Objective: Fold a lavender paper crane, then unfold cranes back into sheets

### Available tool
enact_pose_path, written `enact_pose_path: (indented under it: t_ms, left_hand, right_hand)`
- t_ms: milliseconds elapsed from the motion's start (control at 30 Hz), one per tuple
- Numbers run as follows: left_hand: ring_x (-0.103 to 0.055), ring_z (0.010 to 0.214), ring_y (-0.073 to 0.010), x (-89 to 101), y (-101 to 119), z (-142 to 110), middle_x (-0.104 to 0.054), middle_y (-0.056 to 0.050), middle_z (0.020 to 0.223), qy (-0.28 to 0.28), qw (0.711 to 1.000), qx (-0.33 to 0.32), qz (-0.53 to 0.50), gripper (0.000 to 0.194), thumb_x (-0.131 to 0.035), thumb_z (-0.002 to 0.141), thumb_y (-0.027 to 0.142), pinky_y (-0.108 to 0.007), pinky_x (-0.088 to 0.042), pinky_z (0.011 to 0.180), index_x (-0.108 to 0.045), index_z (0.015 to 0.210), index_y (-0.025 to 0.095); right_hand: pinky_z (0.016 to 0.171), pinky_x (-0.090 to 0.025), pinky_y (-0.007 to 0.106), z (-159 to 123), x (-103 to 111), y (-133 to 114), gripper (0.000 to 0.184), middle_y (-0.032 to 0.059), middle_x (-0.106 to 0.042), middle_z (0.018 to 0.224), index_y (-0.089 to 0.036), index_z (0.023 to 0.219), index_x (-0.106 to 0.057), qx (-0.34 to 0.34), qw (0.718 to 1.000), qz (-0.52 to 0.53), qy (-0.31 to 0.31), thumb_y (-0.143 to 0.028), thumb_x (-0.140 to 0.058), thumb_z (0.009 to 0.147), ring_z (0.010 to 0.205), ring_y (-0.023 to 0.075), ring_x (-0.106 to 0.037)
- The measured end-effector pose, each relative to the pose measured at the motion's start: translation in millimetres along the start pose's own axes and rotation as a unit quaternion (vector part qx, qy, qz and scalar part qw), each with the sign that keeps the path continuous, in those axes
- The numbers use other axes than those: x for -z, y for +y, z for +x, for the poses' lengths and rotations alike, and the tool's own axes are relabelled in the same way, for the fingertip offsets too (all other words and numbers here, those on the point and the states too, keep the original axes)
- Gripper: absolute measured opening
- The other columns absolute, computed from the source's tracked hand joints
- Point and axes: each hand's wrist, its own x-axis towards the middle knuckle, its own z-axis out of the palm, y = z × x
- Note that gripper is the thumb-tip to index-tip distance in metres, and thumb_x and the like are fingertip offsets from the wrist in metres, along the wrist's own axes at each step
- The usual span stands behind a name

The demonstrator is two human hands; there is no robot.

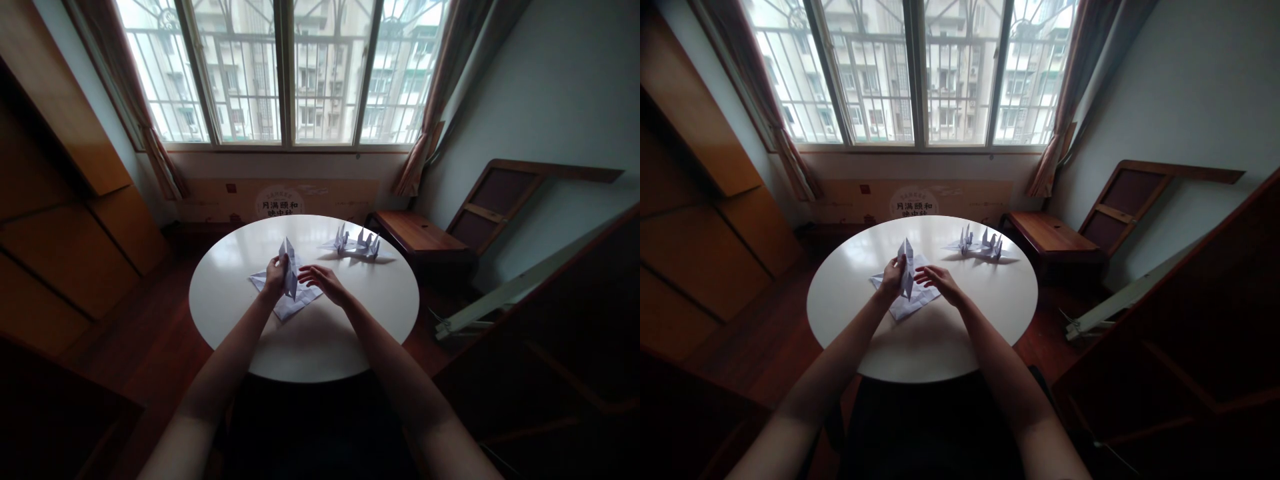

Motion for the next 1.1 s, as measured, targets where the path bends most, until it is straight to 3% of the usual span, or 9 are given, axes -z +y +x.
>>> enact_pose_path:
  t_ms: [67, 267, 467, 667, 767, 933, 1100]
  left_hand:
    - [-0.057, 0.057, -0.0119, -3.3, 0, -3, -0.061, 0.001, 0.070, 0.015, 1.000, -0.004, 0.001, 0.053, -0.080, 0.064, 0.047, -0.026, -0.045, 0.056, -0.050, 0.097, 0.018]
    - [-0.060, 0.055, -0.0146, -10.5, 4, -15, -0.063, 0.001, 0.074, -0.058, 0.998, 0.007, 0.026, 0.076, -0.090, 0.049, 0.038, -0.028, -0.048, 0.056, -0.049, 0.110, 0.019]
    - [-0.063, 0.069, -0.0163, -12.4, 8, -15, -0.066, -0.005, 0.080, -0.140, 0.988, 0.057, -0.036, 0.046, -0.081, 0.060, 0.047, -0.029, -0.049, 0.066, -0.063, 0.086, 0.014]
    - [-0.064, 0.071, -0.0163, -11.5, 4, -14, -0.067, -0.005, 0.078, -0.169, 0.984, 0.057, -0.011, 0.043, -0.087, 0.055, 0.039, -0.030, -0.050, 0.071, -0.065, 0.082, 0.014]
    - [-0.065, 0.069, -0.0177, -11.6, 5, -17, -0.067, -0.005, 0.074, -0.148, 0.988, 0.050, 0.006, 0.045, -0.088, 0.051, 0.039, -0.033, -0.051, 0.071, -0.064, 0.079, 0.013]
    - [-0.064, 0.065, -0.0180, -11.8, 8, -20, -0.066, -0.006, 0.071, -0.099, 0.993, 0.049, 0.040, 0.044, -0.088, 0.052, 0.040, -0.035, -0.052, 0.068, -0.062, 0.076, 0.012]
    - [-0.065, 0.066, -0.0181, -9.8, 3, -17, -0.067, -0.006, 0.073, -0.092, 0.993, 0.054, 0.043, 0.046, -0.087, 0.053, 0.039, -0.034, -0.052, 0.067, -0.060, 0.079, 0.013]
  right_hand:
    - [0.066, -0.048, 0.028, 2, 0, 3, 0.042, 0.0070, -0.071, 0.081, -0.017, 0.091, -0.068, 0.004, 0.999, -0.042, 0.017, -0.056, -0.066, 0.075, 0.076, 0.0179, -0.067]
    - [0.056, -0.044, 0.025, 8, 1, 13, 0.034, 0.0006, -0.063, 0.064, -0.017, 0.071, -0.064, 0.012, 0.993, -0.103, 0.060, -0.048, -0.076, 0.064, 0.060, 0.0140, -0.060]
    - [0.055, -0.044, 0.025, 9, 6, 14, 0.031, -0.0016, -0.060, 0.062, -0.017, 0.070, -0.060, 0.003, 0.989, -0.070, 0.127, -0.047, -0.069, 0.068, 0.057, 0.0120, -0.056]
    - [0.046, -0.034, 0.022, 12, 8, 18, 0.034, -0.0059, -0.044, 0.050, -0.018, 0.059, -0.050, -0.019, 0.983, -0.068, 0.167, -0.047, -0.061, 0.073, 0.046, 0.0078, -0.040]
    - [0.048, -0.039, 0.022, 12, 9, 19, 0.033, -0.0043, -0.052, 0.060, -0.019, 0.075, -0.055, -0.015, 0.981, -0.061, 0.185, -0.050, -0.065, 0.070, 0.052, 0.0099, -0.048]
    - [0.058, -0.050, 0.027, 10, 8, 19, 0.056, 0.0022, -0.059, 0.096, -0.025, 0.106, -0.051, 0.036, 0.984, -0.073, 0.157, -0.038, -0.079, 0.058, 0.072, 0.0144, -0.060]
    - [0.057, -0.050, 0.029, 9, 10, 22, 0.045, 0.0011, -0.060, 0.086, -0.025, 0.109, -0.054, 0.067, 0.979, -0.140, 0.132, -0.031, -0.071, 0.068, 0.067, 0.0156, -0.062]
